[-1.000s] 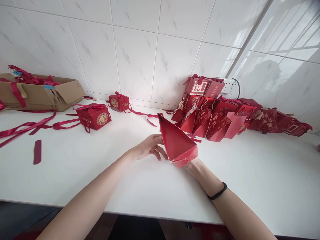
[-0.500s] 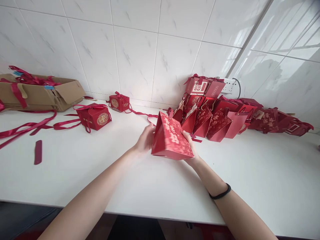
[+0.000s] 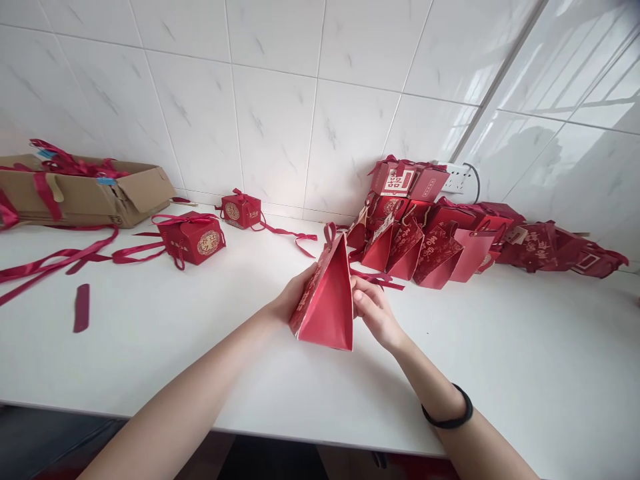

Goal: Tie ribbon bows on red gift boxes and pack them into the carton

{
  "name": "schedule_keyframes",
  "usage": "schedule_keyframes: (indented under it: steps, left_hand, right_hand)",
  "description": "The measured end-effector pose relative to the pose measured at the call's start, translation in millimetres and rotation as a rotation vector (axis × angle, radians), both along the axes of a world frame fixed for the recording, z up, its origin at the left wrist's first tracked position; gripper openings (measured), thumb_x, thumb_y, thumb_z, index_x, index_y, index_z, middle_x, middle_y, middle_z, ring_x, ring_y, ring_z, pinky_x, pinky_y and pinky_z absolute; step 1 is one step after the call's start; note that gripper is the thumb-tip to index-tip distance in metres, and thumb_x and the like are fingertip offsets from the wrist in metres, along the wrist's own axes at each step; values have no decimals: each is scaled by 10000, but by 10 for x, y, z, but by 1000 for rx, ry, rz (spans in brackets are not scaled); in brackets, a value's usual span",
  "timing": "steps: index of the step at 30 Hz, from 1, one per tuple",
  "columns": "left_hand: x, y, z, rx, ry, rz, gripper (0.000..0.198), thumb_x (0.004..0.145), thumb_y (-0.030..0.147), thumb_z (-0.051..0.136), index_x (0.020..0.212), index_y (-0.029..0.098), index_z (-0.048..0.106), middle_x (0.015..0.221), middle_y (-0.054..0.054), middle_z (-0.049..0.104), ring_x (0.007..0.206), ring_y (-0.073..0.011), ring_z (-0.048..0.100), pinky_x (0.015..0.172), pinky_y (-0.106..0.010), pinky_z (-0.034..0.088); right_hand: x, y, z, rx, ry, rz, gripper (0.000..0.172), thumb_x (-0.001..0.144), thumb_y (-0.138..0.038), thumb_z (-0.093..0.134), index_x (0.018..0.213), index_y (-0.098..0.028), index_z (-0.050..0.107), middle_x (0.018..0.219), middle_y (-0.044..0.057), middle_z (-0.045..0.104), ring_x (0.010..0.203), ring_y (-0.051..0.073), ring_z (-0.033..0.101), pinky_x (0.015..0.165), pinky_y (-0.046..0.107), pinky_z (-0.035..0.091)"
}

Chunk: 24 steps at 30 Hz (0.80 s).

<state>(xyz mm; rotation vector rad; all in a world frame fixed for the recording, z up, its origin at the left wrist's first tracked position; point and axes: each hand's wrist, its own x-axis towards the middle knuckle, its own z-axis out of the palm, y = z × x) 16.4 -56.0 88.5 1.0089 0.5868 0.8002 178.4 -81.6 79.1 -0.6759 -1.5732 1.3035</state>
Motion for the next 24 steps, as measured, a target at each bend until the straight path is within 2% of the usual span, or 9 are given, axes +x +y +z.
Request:
schedule_keyframes:
  steps: [3, 5, 8, 10, 12, 14, 18, 21, 24]
  left_hand:
    - [4, -29, 26, -117, -53, -132, 432, 776, 566, 537, 778, 145, 636, 619, -75, 647, 599, -227, 628, 632, -358, 511]
    - [1, 5, 4, -155, -116, -111, 410, 783, 548, 537, 737, 150, 623, 602, -59, 629, 561, -200, 603, 608, -337, 505]
    - [-22, 106, -55, -200, -186, 132, 368, 775, 522, 561, 737, 159, 613, 665, -43, 642, 582, -170, 604, 595, -295, 505]
    - [-50, 174, -84, -222, -151, 379, 324, 757, 500, 594, 781, 177, 616, 716, -26, 658, 602, -161, 618, 571, -273, 504]
    - [-80, 220, -90, -242, -82, 534, 296, 737, 479, 620, 814, 194, 616, 737, -11, 667, 596, -160, 626, 550, -268, 504]
    - [-100, 235, -74, -274, -48, 528, 301, 736, 480, 604, 812, 189, 618, 729, -14, 668, 574, -163, 623, 543, -276, 508]
    - [-96, 204, -41, -268, -17, 357, 260, 751, 398, 564, 801, 153, 637, 768, -43, 678, 635, -164, 638, 581, -261, 506]
    - [-82, 192, -69, -108, 120, 412, 232, 720, 350, 604, 805, 138, 649, 774, -49, 676, 653, -162, 632, 585, -245, 483]
    - [-76, 206, -114, 34, 206, 507, 325, 733, 460, 589, 764, 139, 632, 734, -44, 653, 618, -158, 609, 540, -237, 452]
  right_hand:
    - [-9, -27, 0, 10, -22, 21, 385, 813, -553, 547, 710, -185, 494, 617, -25, 509, 506, 90, 491, 431, 203, 405]
    - [2, -30, 3, 13, -30, -11, 403, 813, -574, 529, 716, -184, 497, 652, -18, 511, 539, 97, 498, 436, 204, 405]
    - [29, -28, 41, 14, -44, -122, 402, 805, -598, 514, 791, -196, 521, 775, 3, 546, 665, 122, 542, 523, 225, 457]
    - [40, -18, 75, -15, -82, -170, 393, 776, -591, 555, 900, -219, 534, 882, 20, 581, 795, 160, 577, 603, 254, 498]
    - [43, 9, 91, -109, -125, -185, 403, 749, -550, 610, 998, -245, 527, 974, 35, 607, 873, 191, 597, 632, 286, 526]
    - [47, 53, 76, -260, -116, -195, 387, 746, -499, 632, 1028, -251, 535, 1011, 40, 630, 867, 202, 619, 623, 301, 536]
    - [80, 129, 8, -447, 50, -134, 402, 818, -546, 503, 1046, -230, 603, 999, 44, 680, 892, 219, 642, 705, 320, 524]
    - [112, 137, -4, -499, 73, -63, 523, 825, -638, 426, 1069, -220, 626, 995, 55, 696, 913, 228, 651, 742, 325, 514]
    - [124, 138, 13, -672, 95, -109, 344, 804, -481, 566, 949, -181, 652, 922, 66, 712, 811, 199, 671, 714, 295, 521]
